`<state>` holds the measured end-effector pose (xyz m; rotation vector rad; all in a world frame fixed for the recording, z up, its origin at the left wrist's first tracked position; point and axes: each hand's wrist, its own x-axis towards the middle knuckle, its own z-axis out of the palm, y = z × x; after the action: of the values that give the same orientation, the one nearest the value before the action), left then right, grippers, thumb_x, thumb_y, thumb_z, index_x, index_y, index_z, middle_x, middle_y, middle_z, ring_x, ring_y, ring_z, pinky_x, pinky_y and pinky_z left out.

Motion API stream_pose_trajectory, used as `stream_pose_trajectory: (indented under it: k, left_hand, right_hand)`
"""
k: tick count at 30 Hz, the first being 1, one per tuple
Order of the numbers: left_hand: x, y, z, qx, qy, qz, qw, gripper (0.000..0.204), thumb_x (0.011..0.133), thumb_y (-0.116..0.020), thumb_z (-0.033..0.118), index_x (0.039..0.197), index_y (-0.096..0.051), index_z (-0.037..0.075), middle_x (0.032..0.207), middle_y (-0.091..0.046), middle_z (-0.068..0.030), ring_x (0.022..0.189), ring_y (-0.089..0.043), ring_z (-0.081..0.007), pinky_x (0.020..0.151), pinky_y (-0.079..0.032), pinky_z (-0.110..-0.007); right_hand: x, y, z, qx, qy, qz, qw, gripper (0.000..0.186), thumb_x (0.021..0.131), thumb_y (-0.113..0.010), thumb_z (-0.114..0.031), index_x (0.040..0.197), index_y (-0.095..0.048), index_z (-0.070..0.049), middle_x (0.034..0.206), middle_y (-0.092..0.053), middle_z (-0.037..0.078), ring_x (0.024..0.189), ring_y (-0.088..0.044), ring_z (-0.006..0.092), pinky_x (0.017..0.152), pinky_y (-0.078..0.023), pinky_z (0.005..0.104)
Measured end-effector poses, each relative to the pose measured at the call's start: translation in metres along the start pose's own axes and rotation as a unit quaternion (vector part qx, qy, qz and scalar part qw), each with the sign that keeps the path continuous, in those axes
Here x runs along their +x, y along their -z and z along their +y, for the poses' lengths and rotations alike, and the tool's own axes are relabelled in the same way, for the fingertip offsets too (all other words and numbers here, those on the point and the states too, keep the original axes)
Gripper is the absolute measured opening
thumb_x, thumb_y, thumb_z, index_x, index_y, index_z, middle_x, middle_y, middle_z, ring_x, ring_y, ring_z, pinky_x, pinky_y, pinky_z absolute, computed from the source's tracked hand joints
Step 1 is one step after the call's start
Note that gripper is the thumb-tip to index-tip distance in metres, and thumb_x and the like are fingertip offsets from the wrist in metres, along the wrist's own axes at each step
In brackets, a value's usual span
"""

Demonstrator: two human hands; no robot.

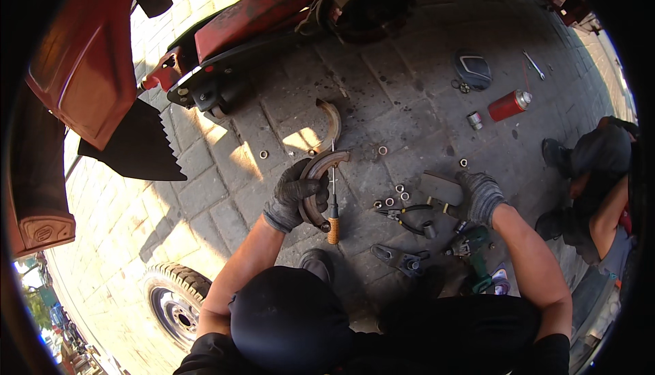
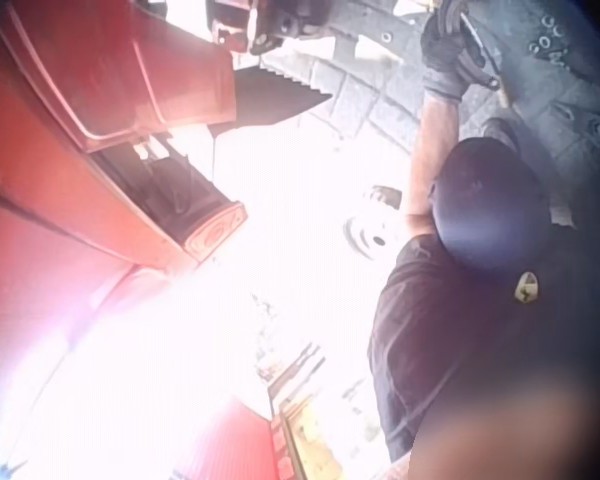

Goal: The person unpacks a brake shoe, then installs it into the brake assembly of a red three-wheeled vehicle. They use a screwdriver and an impact wrench to secure the components.

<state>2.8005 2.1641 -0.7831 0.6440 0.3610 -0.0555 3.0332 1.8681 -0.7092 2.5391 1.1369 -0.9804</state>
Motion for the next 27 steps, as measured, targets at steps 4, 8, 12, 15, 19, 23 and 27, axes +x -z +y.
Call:
stream_pose_trajectory:
  k: [4,8,12,15,19,23,27]
  left_hand:
    - [-0.001,-0.004,0.000,-0.006,0.018,0.066,0.998,0.057,0.077,-0.071,0.016,0.128,-0.049,0.005,0.083,-0.057,-0.0043,0.070,-0.058,-0.0168,0.059,-0.053,-0.034]
    - [-0.002,0.004,-0.003,-0.072,0.058,0.046,0.995,0.058,0.080,-0.075,0.029,0.129,-0.050,0.013,0.083,-0.057,-0.0032,0.068,-0.054,-0.0145,0.054,-0.047,-0.030]
    - [-0.005,0.013,-0.009,-0.165,0.093,0.002,0.982,0.050,0.085,-0.069,0.043,0.126,-0.052,0.019,0.087,-0.060,-0.0029,0.066,-0.051,-0.0128,0.053,-0.039,-0.027]
    - [-0.006,0.014,-0.014,-0.186,0.068,-0.025,0.980,0.042,0.090,-0.061,0.040,0.123,-0.055,0.014,0.089,-0.063,-0.0057,0.067,-0.052,-0.0155,0.051,-0.039,-0.030]
    - [-0.006,0.014,-0.015,-0.254,0.060,-0.071,0.963,0.040,0.094,-0.051,0.034,0.118,-0.056,0.002,0.084,-0.066,-0.0118,0.065,-0.056,-0.0220,0.050,-0.043,-0.034]
    - [-0.006,0.016,-0.016,-0.281,0.066,-0.123,0.949,0.042,0.095,-0.049,0.035,0.117,-0.056,0.000,0.083,-0.065,-0.0142,0.064,-0.059,-0.0230,0.049,-0.044,-0.035]
    - [-0.005,0.019,-0.018,-0.288,0.063,-0.156,0.943,0.044,0.096,-0.046,0.037,0.117,-0.054,-0.001,0.083,-0.064,-0.0158,0.062,-0.059,-0.0233,0.047,-0.044,-0.035]
  right_hand:
    - [0.001,0.000,0.001,0.002,0.009,0.005,1.000,0.054,0.063,-0.078,-0.039,0.100,-0.065,-0.002,0.091,-0.068,0.021,0.087,-0.066,0.0364,0.078,-0.054,0.0427]
    - [0.001,-0.001,0.002,0.009,0.011,0.004,1.000,0.053,0.063,-0.078,-0.038,0.100,-0.065,-0.002,0.090,-0.067,0.022,0.088,-0.066,0.0371,0.078,-0.053,0.0433]
    - [0.002,0.001,0.000,0.010,0.019,0.013,1.000,0.052,0.064,-0.078,-0.037,0.100,-0.065,-0.002,0.090,-0.067,0.022,0.089,-0.066,0.0371,0.080,-0.053,0.0432]
    - [0.002,0.003,-0.001,0.013,0.016,0.009,1.000,0.052,0.064,-0.079,-0.036,0.100,-0.065,-0.002,0.090,-0.067,0.022,0.089,-0.066,0.0371,0.080,-0.053,0.0429]
    - [0.003,0.006,-0.003,0.002,-0.016,-0.043,0.999,0.054,0.066,-0.080,-0.037,0.106,-0.064,-0.003,0.099,-0.067,0.020,0.096,-0.065,0.0350,0.086,-0.052,0.0418]
    - [0.002,0.006,-0.003,0.013,0.007,-0.004,1.000,0.052,0.063,-0.079,-0.035,0.099,-0.064,-0.001,0.088,-0.067,0.022,0.086,-0.066,0.0373,0.079,-0.054,0.0428]
    - [0.001,0.004,-0.002,0.024,0.014,0.010,1.000,0.052,0.063,-0.079,-0.035,0.100,-0.064,-0.001,0.089,-0.067,0.022,0.087,-0.066,0.0373,0.079,-0.054,0.0428]
